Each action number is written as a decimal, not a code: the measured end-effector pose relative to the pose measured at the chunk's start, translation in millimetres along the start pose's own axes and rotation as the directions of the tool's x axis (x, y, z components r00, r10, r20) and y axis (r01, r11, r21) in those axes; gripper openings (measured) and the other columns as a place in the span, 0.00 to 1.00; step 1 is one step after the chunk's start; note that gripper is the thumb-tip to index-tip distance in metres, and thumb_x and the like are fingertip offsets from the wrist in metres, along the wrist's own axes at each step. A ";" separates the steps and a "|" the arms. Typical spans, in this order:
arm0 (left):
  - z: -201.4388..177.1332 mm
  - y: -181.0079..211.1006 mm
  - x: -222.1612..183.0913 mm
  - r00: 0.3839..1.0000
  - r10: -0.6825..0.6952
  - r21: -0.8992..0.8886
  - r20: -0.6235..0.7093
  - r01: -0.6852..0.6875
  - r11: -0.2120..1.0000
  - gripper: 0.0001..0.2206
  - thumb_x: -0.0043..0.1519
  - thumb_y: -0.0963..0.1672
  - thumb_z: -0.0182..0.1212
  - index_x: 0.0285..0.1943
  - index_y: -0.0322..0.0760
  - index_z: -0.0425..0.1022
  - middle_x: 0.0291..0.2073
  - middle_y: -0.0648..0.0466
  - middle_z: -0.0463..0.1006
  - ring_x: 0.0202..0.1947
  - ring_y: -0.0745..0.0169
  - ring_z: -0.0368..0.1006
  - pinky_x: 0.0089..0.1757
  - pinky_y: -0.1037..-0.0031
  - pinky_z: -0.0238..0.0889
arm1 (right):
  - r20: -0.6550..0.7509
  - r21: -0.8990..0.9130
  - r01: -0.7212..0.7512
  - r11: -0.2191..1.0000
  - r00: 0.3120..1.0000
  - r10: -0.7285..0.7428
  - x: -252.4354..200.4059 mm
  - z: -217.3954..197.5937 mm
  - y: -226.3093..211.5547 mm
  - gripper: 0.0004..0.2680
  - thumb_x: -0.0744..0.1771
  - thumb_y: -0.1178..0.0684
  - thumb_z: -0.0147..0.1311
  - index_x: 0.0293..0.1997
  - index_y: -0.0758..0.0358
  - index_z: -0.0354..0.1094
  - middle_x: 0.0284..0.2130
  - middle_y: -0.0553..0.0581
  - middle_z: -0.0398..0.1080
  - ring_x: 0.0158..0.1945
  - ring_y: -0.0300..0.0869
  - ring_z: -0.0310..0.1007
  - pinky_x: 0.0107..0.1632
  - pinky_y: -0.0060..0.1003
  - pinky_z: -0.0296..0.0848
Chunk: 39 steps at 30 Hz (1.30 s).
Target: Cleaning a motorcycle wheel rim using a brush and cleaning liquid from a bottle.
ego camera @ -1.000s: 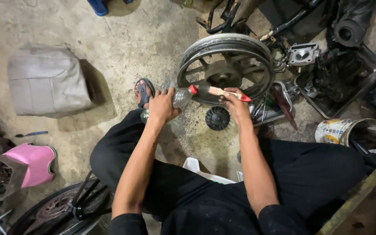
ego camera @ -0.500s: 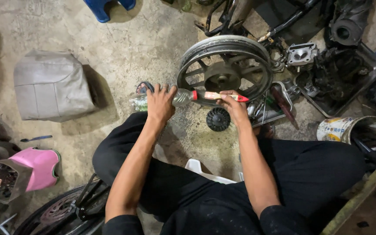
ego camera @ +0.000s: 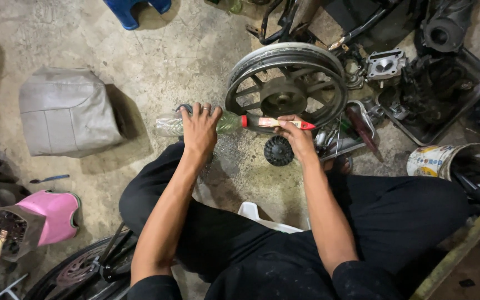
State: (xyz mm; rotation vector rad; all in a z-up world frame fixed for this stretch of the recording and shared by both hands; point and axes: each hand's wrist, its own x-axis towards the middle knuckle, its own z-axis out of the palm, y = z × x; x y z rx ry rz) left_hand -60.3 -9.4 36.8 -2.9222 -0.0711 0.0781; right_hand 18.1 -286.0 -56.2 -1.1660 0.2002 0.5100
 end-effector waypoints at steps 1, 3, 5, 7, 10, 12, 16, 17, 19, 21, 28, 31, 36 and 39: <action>-2.7 0.3 -0.1 1.000 0.001 0.001 0.000 -0.001 1.000 0.19 0.56 0.41 0.59 0.58 0.52 0.68 0.49 0.52 0.76 0.54 0.48 0.64 0.55 0.40 0.55 | -0.001 0.001 0.000 1.000 1.000 0.000 0.4 0.1 0.8 0.11 0.64 0.56 0.63 0.49 0.69 0.73 0.33 0.65 0.76 0.37 0.46 0.82 0.47 0.39 0.82; -8.2 0.6 -0.8 1.000 0.012 0.012 -0.010 -0.012 1.000 0.19 0.57 0.41 0.58 0.58 0.52 0.69 0.48 0.51 0.76 0.53 0.47 0.64 0.55 0.40 0.55 | -0.004 0.007 -0.003 1.000 1.000 0.003 0.7 0.7 2.5 0.11 0.64 0.56 0.63 0.48 0.69 0.73 0.33 0.64 0.77 0.37 0.45 0.82 0.47 0.38 0.82; -2.6 -0.2 -0.9 1.000 0.013 0.019 -0.011 -0.012 1.000 0.18 0.58 0.41 0.58 0.58 0.52 0.69 0.48 0.52 0.76 0.53 0.48 0.64 0.55 0.40 0.54 | -0.006 0.008 -0.005 1.000 1.000 0.005 -0.6 0.2 4.1 0.11 0.64 0.56 0.63 0.48 0.69 0.73 0.33 0.64 0.77 0.37 0.45 0.82 0.47 0.38 0.82; -2.1 -0.5 0.3 1.000 0.011 0.027 -0.016 -0.011 1.000 0.18 0.58 0.41 0.58 0.57 0.53 0.69 0.48 0.53 0.77 0.53 0.49 0.64 0.55 0.41 0.54 | -0.005 0.009 -0.003 1.000 1.000 0.003 -0.5 1.3 2.9 0.11 0.64 0.56 0.63 0.49 0.69 0.74 0.33 0.64 0.77 0.37 0.45 0.82 0.47 0.38 0.82; -8.1 1.9 -0.5 1.000 0.017 0.039 0.001 -0.017 0.999 0.18 0.58 0.41 0.57 0.58 0.53 0.69 0.48 0.53 0.77 0.53 0.49 0.64 0.55 0.41 0.54 | -0.008 0.016 -0.006 1.000 1.000 0.007 -2.1 2.6 2.0 0.11 0.63 0.57 0.63 0.49 0.70 0.73 0.33 0.65 0.77 0.37 0.45 0.82 0.48 0.38 0.82; -12.9 4.0 -0.5 1.000 0.024 0.033 0.018 -0.024 0.999 0.18 0.59 0.41 0.58 0.59 0.50 0.69 0.49 0.51 0.76 0.54 0.47 0.64 0.56 0.37 0.54 | -0.009 0.022 -0.007 1.000 1.000 0.007 -0.2 1.8 4.1 0.11 0.63 0.57 0.63 0.48 0.69 0.74 0.33 0.65 0.77 0.37 0.46 0.83 0.48 0.39 0.82; -17.0 6.3 0.6 0.999 0.028 0.025 0.024 -0.029 0.999 0.18 0.59 0.41 0.58 0.59 0.50 0.68 0.49 0.50 0.75 0.54 0.46 0.63 0.55 0.36 0.54 | -0.008 0.006 -0.013 1.000 1.000 0.013 -2.0 2.4 2.7 0.12 0.63 0.56 0.63 0.49 0.69 0.74 0.33 0.64 0.77 0.37 0.45 0.82 0.48 0.39 0.82; -16.9 6.2 1.3 0.999 0.017 0.026 0.038 -0.018 0.999 0.18 0.59 0.41 0.57 0.59 0.51 0.69 0.50 0.51 0.76 0.54 0.47 0.63 0.56 0.37 0.54 | -0.008 0.015 -0.012 1.000 1.000 0.012 -1.2 1.8 3.4 0.12 0.63 0.56 0.63 0.49 0.69 0.74 0.33 0.64 0.77 0.37 0.45 0.82 0.49 0.39 0.82; -14.8 5.3 2.8 0.999 0.006 0.028 0.053 -0.007 1.000 0.18 0.60 0.41 0.57 0.59 0.51 0.69 0.50 0.52 0.76 0.55 0.49 0.63 0.56 0.37 0.54 | -0.009 0.023 -0.011 1.000 1.000 0.011 0.0 0.9 4.9 0.12 0.63 0.56 0.63 0.49 0.69 0.74 0.33 0.65 0.77 0.37 0.45 0.82 0.49 0.39 0.82; -10.2 3.5 5.2 0.998 -0.034 0.021 0.054 0.033 0.999 0.17 0.60 0.42 0.56 0.59 0.53 0.68 0.50 0.55 0.76 0.55 0.51 0.63 0.56 0.42 0.54 | -0.001 0.031 -0.014 0.999 1.000 0.014 2.2 0.3 6.5 0.12 0.64 0.56 0.63 0.49 0.68 0.73 0.33 0.64 0.77 0.38 0.45 0.82 0.49 0.39 0.82; 4.1 -6.9 3.2 0.996 -0.028 -0.085 0.084 0.035 0.996 0.22 0.55 0.45 0.64 0.60 0.52 0.67 0.52 0.53 0.77 0.56 0.48 0.64 0.56 0.43 0.57 | -0.011 0.086 -0.025 0.996 1.000 0.026 6.4 -7.6 12.8 0.11 0.64 0.56 0.62 0.49 0.67 0.73 0.33 0.65 0.76 0.37 0.47 0.82 0.48 0.43 0.83; 25.1 -23.2 3.6 0.980 -0.042 -0.246 0.193 0.089 0.965 0.35 0.46 0.54 0.72 0.65 0.56 0.63 0.56 0.52 0.75 0.57 0.48 0.66 0.51 0.47 0.64 | -0.038 0.153 -0.043 0.987 0.998 0.049 2.9 -2.1 7.6 0.10 0.65 0.54 0.60 0.49 0.66 0.72 0.32 0.61 0.75 0.37 0.46 0.81 0.48 0.41 0.83; 19.0 -42.2 14.8 0.952 -0.099 -0.704 0.288 0.281 0.653 0.40 0.45 0.47 0.78 0.69 0.48 0.63 0.55 0.40 0.76 0.61 0.34 0.69 0.57 0.42 0.61 | -0.109 0.226 -0.078 0.971 0.988 0.105 18.1 3.2 31.2 0.10 0.68 0.49 0.58 0.51 0.60 0.72 0.35 0.63 0.76 0.38 0.45 0.81 0.50 0.42 0.83; 4.0 -44.3 24.1 0.952 -0.116 -0.837 0.283 0.304 0.456 0.36 0.44 0.45 0.76 0.65 0.47 0.66 0.51 0.37 0.77 0.59 0.31 0.70 0.57 0.43 0.62 | -0.125 0.221 -0.068 0.973 0.987 0.097 20.0 23.7 31.0 0.12 0.68 0.50 0.57 0.56 0.59 0.69 0.37 0.63 0.76 0.38 0.43 0.80 0.50 0.40 0.83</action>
